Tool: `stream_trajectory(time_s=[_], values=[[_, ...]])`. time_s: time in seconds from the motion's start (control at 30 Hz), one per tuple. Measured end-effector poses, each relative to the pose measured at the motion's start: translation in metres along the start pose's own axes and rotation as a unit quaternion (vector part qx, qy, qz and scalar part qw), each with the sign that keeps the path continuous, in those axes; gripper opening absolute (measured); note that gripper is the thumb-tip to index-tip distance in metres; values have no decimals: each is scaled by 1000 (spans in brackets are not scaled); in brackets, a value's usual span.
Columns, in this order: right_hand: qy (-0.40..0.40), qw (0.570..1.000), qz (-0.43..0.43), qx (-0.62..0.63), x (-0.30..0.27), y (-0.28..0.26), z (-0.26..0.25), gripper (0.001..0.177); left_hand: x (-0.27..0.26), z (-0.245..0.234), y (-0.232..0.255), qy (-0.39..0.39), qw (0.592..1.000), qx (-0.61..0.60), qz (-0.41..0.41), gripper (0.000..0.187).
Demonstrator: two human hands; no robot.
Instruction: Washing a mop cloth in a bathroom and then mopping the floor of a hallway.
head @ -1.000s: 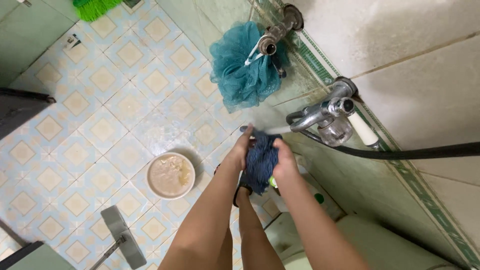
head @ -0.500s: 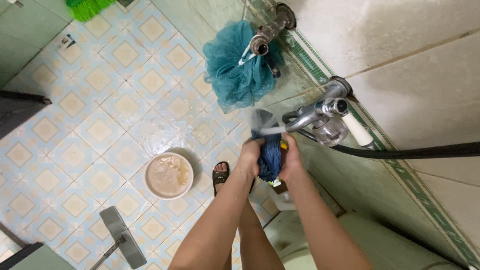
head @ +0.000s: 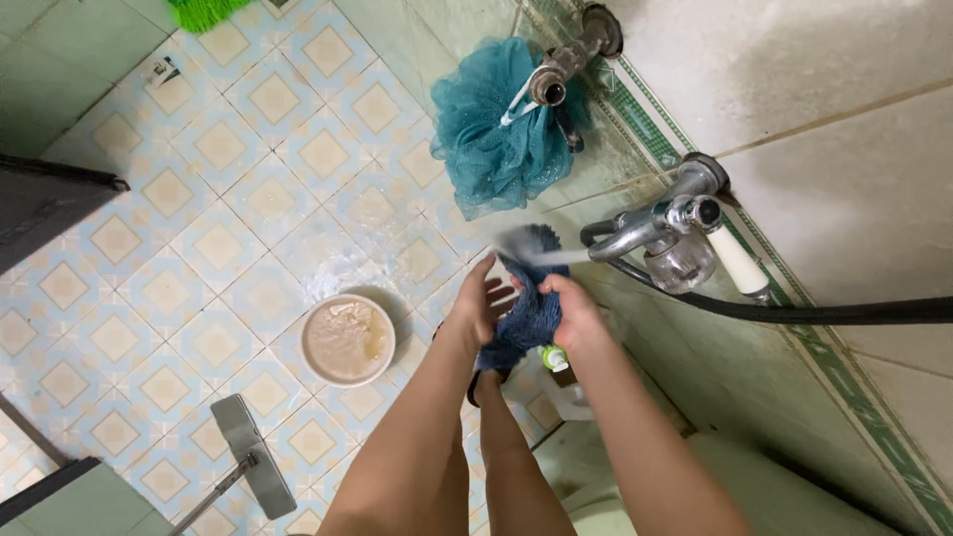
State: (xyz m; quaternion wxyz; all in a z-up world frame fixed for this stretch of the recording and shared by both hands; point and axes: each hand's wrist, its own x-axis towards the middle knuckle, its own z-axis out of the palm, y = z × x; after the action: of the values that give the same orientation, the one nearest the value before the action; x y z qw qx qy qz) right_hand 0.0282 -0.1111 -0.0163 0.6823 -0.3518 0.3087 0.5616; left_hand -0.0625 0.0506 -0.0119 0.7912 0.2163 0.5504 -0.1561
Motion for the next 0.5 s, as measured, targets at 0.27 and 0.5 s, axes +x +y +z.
stream_trajectory(time_s=[0.27, 0.5], values=[[45, 996, -37, -72, -51, -4, 4, 37, 141, 39, -35, -30, 999, -13, -22, 38], [241, 959, -77, -128, -39, -7, 8, 34, 116, 82, -17, 86, 993, -66, 45, 38]])
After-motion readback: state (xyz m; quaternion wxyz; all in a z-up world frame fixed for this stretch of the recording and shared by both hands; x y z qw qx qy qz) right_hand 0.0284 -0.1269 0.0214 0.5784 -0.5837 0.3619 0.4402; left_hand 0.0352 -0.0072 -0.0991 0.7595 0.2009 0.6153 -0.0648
